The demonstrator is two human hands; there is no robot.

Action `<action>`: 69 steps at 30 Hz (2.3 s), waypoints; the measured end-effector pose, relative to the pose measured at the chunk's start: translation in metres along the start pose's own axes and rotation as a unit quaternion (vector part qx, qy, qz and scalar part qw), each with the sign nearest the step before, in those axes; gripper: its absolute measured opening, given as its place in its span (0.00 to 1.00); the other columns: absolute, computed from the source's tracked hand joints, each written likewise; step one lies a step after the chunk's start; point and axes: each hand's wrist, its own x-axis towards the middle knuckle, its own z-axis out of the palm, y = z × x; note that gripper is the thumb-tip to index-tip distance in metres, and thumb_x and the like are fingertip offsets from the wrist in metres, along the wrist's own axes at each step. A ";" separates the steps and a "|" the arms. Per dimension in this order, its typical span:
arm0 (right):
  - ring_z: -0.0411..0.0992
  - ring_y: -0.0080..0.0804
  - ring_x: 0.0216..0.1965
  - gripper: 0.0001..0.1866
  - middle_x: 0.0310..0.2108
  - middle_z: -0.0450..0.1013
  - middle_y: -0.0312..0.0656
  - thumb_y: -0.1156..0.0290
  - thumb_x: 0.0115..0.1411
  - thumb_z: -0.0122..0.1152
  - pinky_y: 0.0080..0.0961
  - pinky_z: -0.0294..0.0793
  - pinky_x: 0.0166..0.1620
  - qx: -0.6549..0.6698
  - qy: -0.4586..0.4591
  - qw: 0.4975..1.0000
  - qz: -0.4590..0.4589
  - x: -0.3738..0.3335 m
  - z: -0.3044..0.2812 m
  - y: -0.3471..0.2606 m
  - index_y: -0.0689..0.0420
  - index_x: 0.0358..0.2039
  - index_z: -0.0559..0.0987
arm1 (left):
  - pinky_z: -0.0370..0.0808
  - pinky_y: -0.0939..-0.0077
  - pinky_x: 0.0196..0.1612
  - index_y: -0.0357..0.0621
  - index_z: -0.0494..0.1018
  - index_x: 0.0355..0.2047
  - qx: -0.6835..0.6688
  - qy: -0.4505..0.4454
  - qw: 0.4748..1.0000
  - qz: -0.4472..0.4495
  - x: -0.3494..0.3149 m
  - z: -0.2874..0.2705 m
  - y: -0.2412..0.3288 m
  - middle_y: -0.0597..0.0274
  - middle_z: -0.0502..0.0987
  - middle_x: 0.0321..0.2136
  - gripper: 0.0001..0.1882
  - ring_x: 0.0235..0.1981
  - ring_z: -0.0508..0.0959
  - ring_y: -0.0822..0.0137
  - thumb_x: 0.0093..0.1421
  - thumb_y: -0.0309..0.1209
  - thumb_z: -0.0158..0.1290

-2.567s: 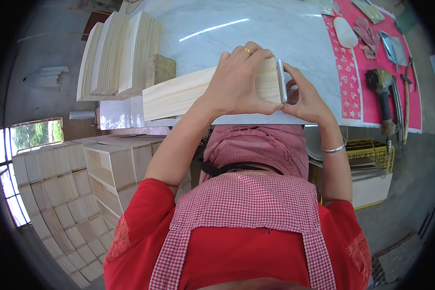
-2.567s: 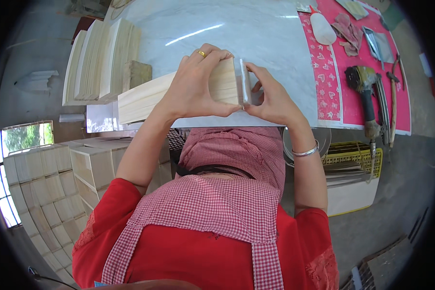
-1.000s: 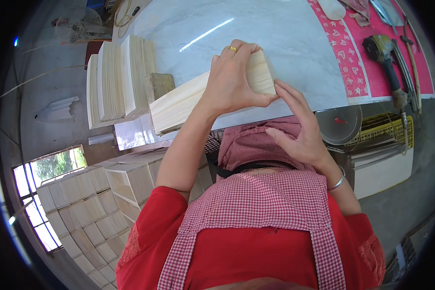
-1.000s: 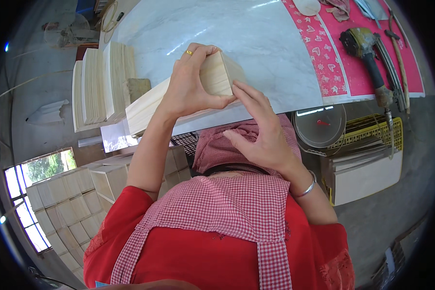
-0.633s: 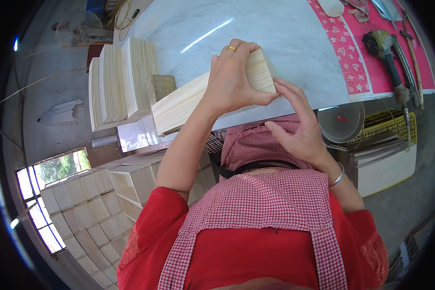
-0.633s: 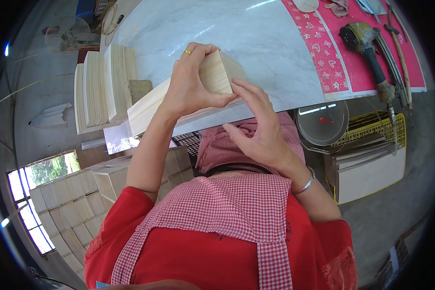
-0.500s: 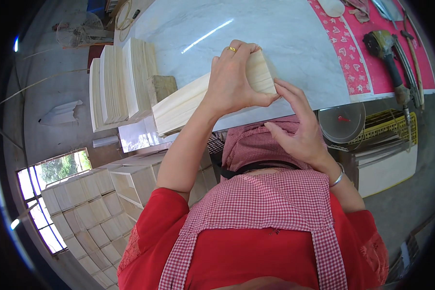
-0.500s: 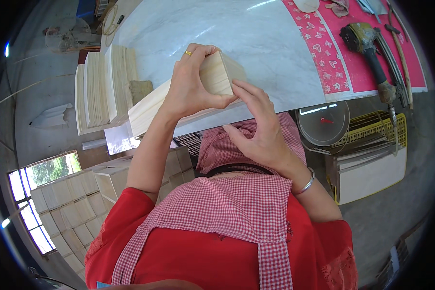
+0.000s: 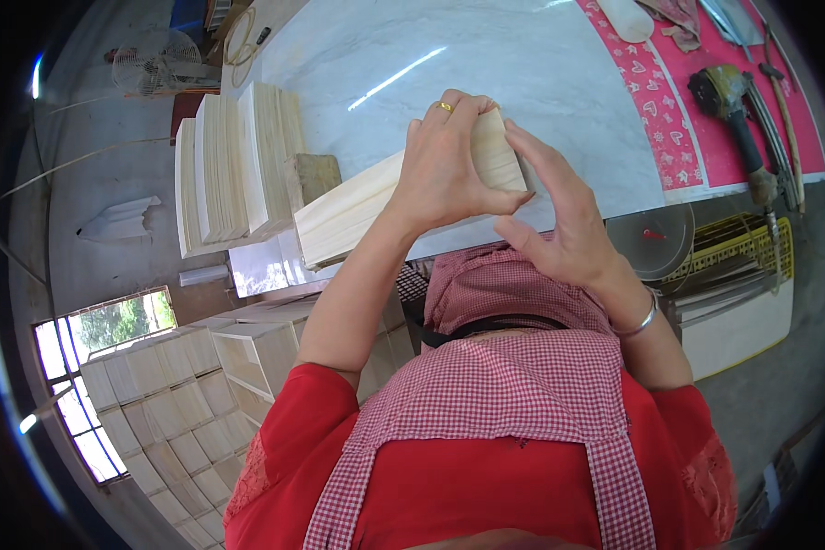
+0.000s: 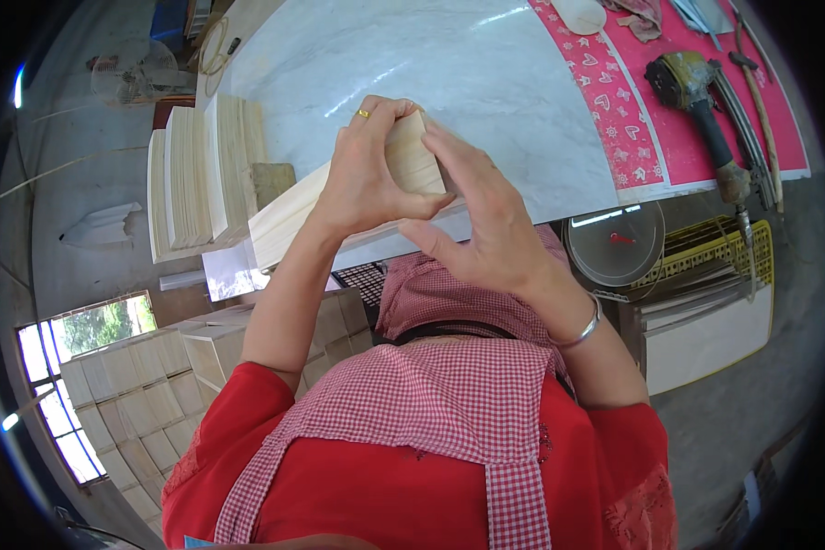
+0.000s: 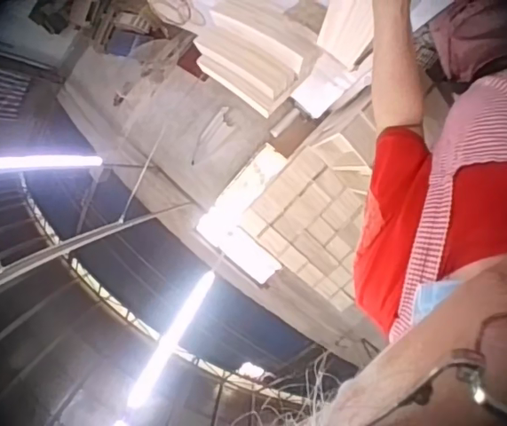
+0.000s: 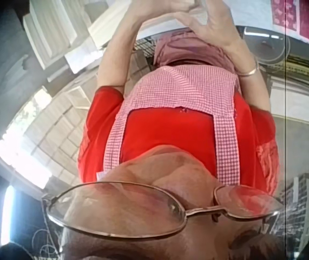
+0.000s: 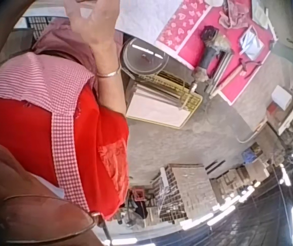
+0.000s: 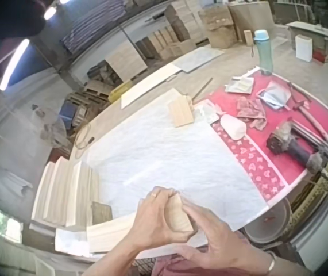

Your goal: Assemble wooden boxes by applying glue and using a pneumatic stapler.

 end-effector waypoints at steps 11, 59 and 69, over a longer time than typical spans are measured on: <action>0.69 0.47 0.54 0.40 0.53 0.68 0.54 0.62 0.51 0.71 0.37 0.69 0.56 0.023 -0.037 0.997 0.064 -0.025 -0.015 -0.015 0.65 0.61 0.65 | 0.64 0.62 0.46 0.41 0.69 0.49 0.024 0.001 1.000 -0.003 -0.004 -0.005 -0.004 0.56 0.71 0.44 0.46 0.44 0.71 0.54 0.28 0.46 0.71; 0.75 0.26 0.32 0.13 0.31 0.79 0.42 0.73 0.51 0.68 0.29 0.75 0.38 -0.385 -0.229 0.866 0.225 0.077 -0.148 -0.082 0.63 0.37 0.79 | 0.66 0.62 0.51 0.36 0.71 0.48 0.087 0.028 0.995 0.027 -0.010 0.011 -0.011 0.52 0.75 0.44 0.42 0.49 0.72 0.57 0.36 0.53 0.66; 0.76 0.28 0.40 0.22 0.40 0.79 0.42 0.72 0.51 0.75 0.27 0.76 0.45 -0.376 -0.356 0.839 0.167 0.102 -0.095 -0.139 0.63 0.46 0.77 | 0.66 0.65 0.51 0.38 0.71 0.48 0.068 0.046 0.996 0.025 -0.011 0.013 -0.010 0.53 0.77 0.44 0.40 0.49 0.72 0.58 0.38 0.50 0.67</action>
